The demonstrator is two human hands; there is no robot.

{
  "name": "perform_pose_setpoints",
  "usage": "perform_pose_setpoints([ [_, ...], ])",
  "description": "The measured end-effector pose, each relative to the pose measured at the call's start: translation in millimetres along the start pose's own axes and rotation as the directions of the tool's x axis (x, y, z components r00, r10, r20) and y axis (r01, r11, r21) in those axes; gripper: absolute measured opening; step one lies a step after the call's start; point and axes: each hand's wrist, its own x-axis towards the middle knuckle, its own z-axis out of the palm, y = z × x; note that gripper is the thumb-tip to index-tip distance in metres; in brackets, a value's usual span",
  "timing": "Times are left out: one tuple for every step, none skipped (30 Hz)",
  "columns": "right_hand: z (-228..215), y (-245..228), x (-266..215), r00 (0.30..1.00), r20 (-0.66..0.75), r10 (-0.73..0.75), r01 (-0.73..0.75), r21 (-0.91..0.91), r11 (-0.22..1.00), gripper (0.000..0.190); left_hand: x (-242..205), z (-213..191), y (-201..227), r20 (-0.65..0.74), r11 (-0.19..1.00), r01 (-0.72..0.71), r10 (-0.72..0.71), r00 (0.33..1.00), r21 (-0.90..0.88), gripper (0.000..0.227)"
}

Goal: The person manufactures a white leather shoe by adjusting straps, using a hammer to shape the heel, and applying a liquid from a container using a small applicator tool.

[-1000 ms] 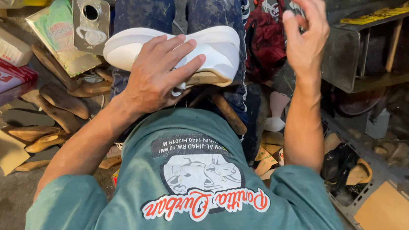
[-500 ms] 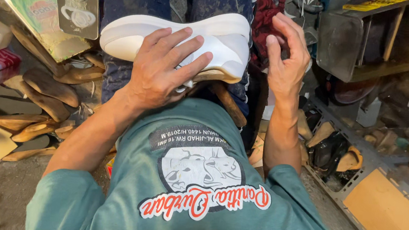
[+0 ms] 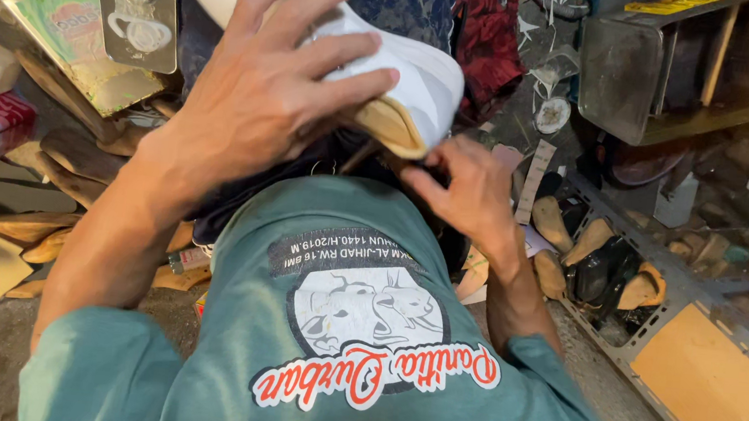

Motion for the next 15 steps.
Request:
perform_pose_setpoints([
  [15,4,-9,0.986,0.167,0.028,-0.007,-0.127,0.992,0.047,-1,10,-6,0.049,0.998,0.045,-0.047,0.998,0.038,0.026],
  [20,2,-14,0.985,0.168,0.029,-0.008,-0.122,0.992,0.047,-14,18,-2,0.053,0.998,0.047,-0.049,0.997,0.038,0.026],
  [25,2,-19,0.987,0.141,0.072,-0.053,-0.134,0.99,0.045,-25,26,2,-0.037,0.978,0.202,-0.201,0.979,0.048,0.041],
  [30,3,-24,0.987,0.113,0.116,-0.099,-0.144,0.985,0.044,-36,35,4,-0.129,0.935,0.353,-0.345,0.93,0.046,0.064],
  [27,0,-28,0.983,0.118,0.137,-0.121,-0.137,0.983,0.044,-39,43,30,-0.109,0.937,0.348,-0.343,0.933,0.034,0.064],
  [24,-2,-32,0.986,0.125,0.107,-0.09,-0.132,0.987,0.037,-41,50,56,-0.247,0.712,0.514,-0.671,0.699,-0.478,0.083],
  [19,2,-27,0.992,0.11,0.063,-0.047,-0.139,0.989,0.03,-39,60,76,-0.167,0.313,0.382,-0.915,0.368,-0.87,0.103],
  [12,3,-30,0.993,0.096,0.07,-0.056,-0.144,0.988,0.03,-30,60,70,-0.167,0.318,0.374,-0.909,0.383,-0.871,0.103],
  [1,4,-36,0.97,0.135,0.204,-0.195,-0.079,0.978,0.03,-25,62,69,0.106,-0.026,0.223,-0.928,0.356,-0.974,0.096],
  [-7,4,-43,0.926,0.181,0.331,-0.332,-0.021,0.943,0.031,-23,62,68,0.37,-0.376,0.06,-0.851,0.373,-0.925,0.09],
  [-15,4,-52,0.923,0.199,0.329,-0.329,-0.032,0.944,0.031,-8,71,67,0.376,-0.385,0.048,-0.854,0.359,-0.921,0.09],
  [-23,4,-61,0.936,0.028,0.351,-0.351,0.034,0.936,0.025,5,79,66,0.336,-0.339,0.03,-0.911,0.238,-0.94,0.111],
  [-30,5,-65,0.922,-0.144,0.36,-0.346,0.11,0.932,0.019,20,85,62,0.277,-0.277,0.02,-0.955,0.109,-0.961,0.137],
  [-30,16,-69,0.93,-0.127,0.344,-0.332,0.107,0.937,0.019,21,86,61,0.27,-0.27,0.01,-0.959,0.089,-0.963,0.137],
  [-29,27,-73,0.898,-0.43,0.088,-0.072,0.053,0.996,0.018,22,87,58,0.218,-0.221,-0.01,-0.967,0.13,-0.975,0.107],
])
